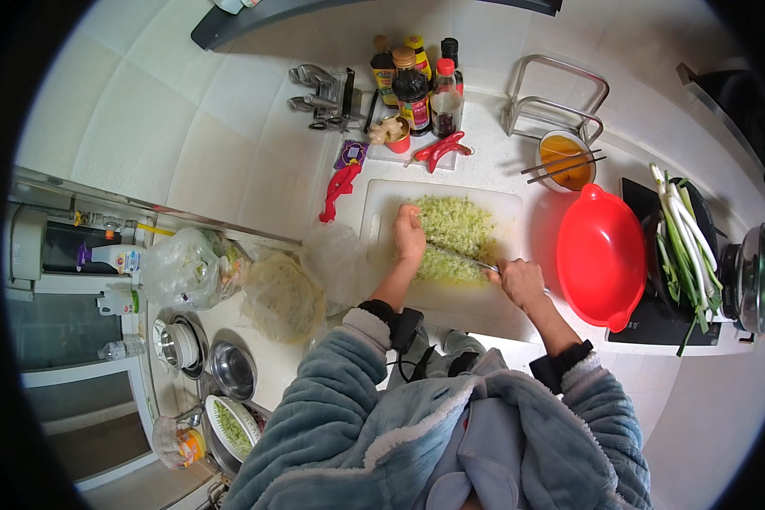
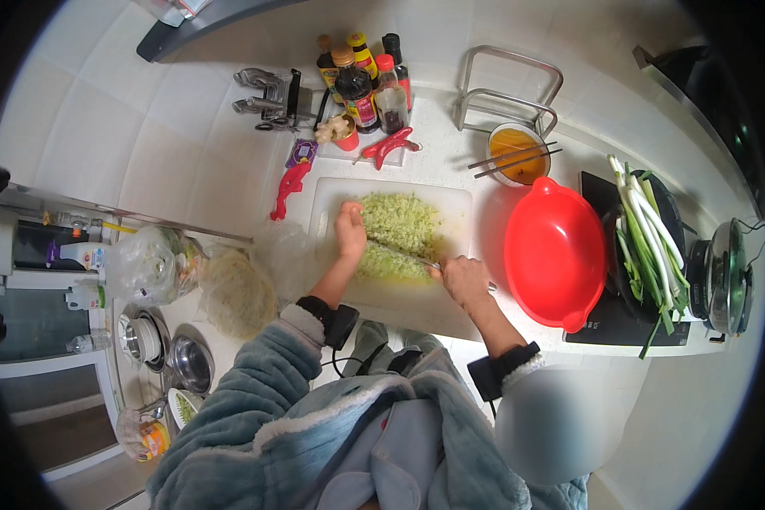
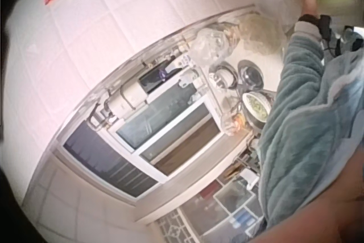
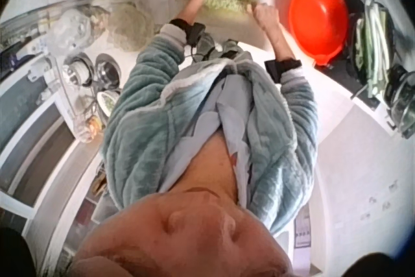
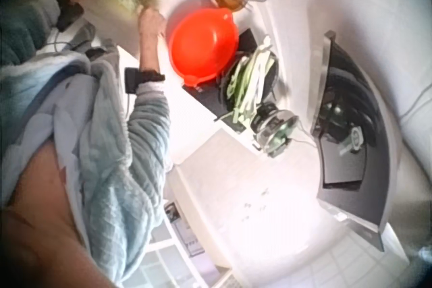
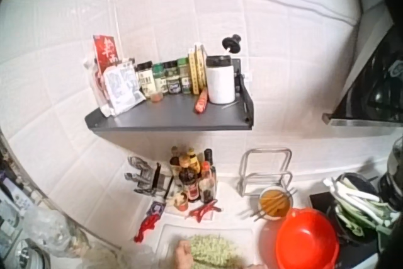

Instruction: The person finely chops a pile of green vegetables on a white cutting board using a cleaver. After chopping, they transfer the chopped vegetables into a red bowl using the cleaver and chopsticks.

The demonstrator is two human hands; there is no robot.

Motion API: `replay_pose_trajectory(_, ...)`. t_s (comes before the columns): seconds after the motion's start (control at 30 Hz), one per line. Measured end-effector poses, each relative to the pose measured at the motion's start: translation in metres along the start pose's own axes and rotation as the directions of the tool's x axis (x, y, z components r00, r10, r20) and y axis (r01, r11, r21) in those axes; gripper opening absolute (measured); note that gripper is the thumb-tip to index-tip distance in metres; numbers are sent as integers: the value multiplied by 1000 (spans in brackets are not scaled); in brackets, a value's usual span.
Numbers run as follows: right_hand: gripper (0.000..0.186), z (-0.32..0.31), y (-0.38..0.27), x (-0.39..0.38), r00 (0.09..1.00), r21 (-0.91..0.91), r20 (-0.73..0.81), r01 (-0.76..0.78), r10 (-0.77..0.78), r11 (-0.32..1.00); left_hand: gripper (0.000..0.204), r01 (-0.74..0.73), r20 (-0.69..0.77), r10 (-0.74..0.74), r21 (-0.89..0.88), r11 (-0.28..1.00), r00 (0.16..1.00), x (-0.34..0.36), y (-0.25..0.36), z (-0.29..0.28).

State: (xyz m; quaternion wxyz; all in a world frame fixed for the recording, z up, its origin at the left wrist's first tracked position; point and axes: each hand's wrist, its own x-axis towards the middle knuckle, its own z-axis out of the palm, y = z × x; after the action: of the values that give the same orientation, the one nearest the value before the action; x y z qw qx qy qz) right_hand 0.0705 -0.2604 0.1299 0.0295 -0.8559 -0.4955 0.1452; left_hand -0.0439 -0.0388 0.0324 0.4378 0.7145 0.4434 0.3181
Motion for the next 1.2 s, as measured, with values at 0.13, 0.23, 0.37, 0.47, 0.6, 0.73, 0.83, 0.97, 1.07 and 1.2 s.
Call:
replay_pose_trajectory(0.13, 49, 1, 3, 1, 998, 36, 38, -42, 40, 998, 18, -98, -62, 90, -144, 985, 994, 4, 1, 4)
replay_pose_trajectory(0.23, 49, 2, 5, 2, 1000, 39, 0, -24, 24, 999, 18, -127, 8, 127, 91, 988, 992, 8, -1, 9)
replay_pose_trajectory(0.37, 47, 3, 7, 6, 998, 4, 44, -41, 41, 999, 18, -16, 42, 17, -28, 999, 999, 21, -6, 11)
replay_pose_trajectory(0.47, 49, 4, 5, 11, 994, 54, 49, -98, 96, 994, 13, -90, 64, 85, 80, 993, 994, 27, -5, 14)
replay_pose_trajectory(0.6, 49, 2, 2, 4, 999, 56, -8, -36, 37, 998, 13, -87, 70, 83, 64, 994, 994, 17, 3, 9)
replay_pose_trajectory(0.73, 49, -10, 6, -19, 1000, 32, -4, -6, 6, 999, 16, -74, 109, 87, -113, 991, 990, -4, 12, -11)
replay_pose_trajectory(0.83, 50, -12, 3, -31, 999, 23, 11, 38, -38, 999, 18, -16, 125, 33, -131, 991, 992, -28, 14, -23)
replay_pose_trajectory(0.97, 48, -1, -5, -49, 999, 106, 45, -15, 11, 994, 18, -133, 58, 142, -132, 982, 988, -34, 17, -19)
replay_pose_trajectory(1.07, 43, 9, -14, -61, 993, 287, 65, -110, 95, 952, 16, -329, 36, 334, -107, 938, 942, -12, 25, -3)
replay_pose_trajectory(1.2, 38, 27, -34, -63, 968, 451, 173, -242, 182, 859, 14, -118, 247, 158, -171, 978, 956, 30, 30, 26)
